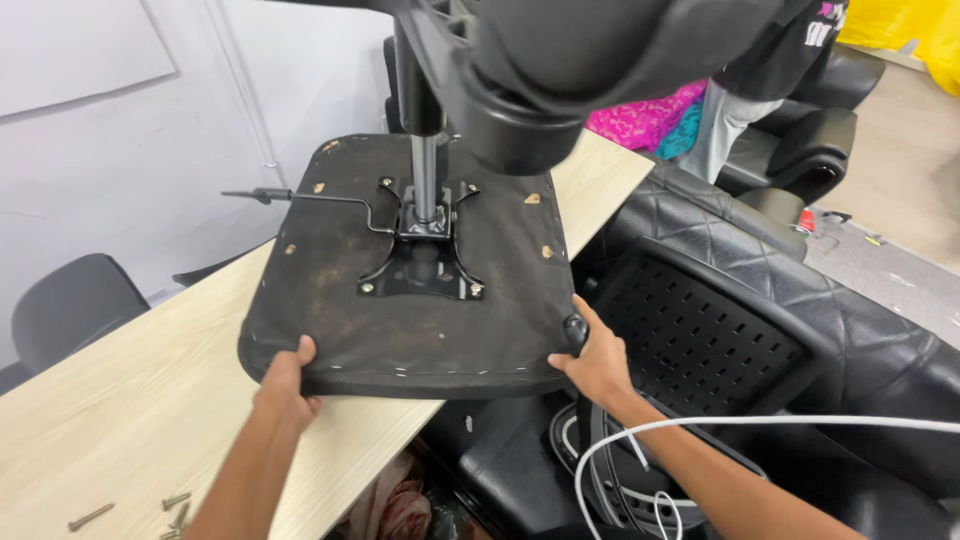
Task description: The person uses a screwdriver to fasten screws into the base of an office chair, securing the seat to the central column. They repeatedly pick screws from a wooden board and tighten them into the chair base while the chair remains upside down.
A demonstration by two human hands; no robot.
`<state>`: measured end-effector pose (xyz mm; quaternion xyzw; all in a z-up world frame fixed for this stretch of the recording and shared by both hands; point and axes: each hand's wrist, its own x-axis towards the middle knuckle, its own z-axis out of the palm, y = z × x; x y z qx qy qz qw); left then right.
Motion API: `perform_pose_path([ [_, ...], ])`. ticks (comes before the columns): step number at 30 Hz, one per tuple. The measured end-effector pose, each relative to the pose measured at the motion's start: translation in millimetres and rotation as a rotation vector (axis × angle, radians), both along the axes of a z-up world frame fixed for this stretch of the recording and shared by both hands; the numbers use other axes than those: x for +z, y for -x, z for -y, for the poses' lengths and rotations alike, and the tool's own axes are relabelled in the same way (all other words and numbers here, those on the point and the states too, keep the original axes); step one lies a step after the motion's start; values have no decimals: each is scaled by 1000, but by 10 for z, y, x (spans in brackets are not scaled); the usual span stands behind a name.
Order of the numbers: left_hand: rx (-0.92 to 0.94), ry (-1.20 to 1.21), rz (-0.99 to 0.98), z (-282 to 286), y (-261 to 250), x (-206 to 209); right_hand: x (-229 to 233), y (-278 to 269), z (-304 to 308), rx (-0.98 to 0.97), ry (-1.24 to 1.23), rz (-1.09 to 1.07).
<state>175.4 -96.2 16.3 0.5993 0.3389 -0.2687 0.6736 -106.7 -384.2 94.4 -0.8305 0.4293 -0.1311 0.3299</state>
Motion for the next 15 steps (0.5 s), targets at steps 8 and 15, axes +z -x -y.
perform_pose_path([
  [8, 151, 70, -87, 52, 960, 82, 225, 12, 362, 225, 219, -47],
  [15, 125, -746, 645, -300, 1331, 267, 671, -705, -150, 193, -289, 470],
])
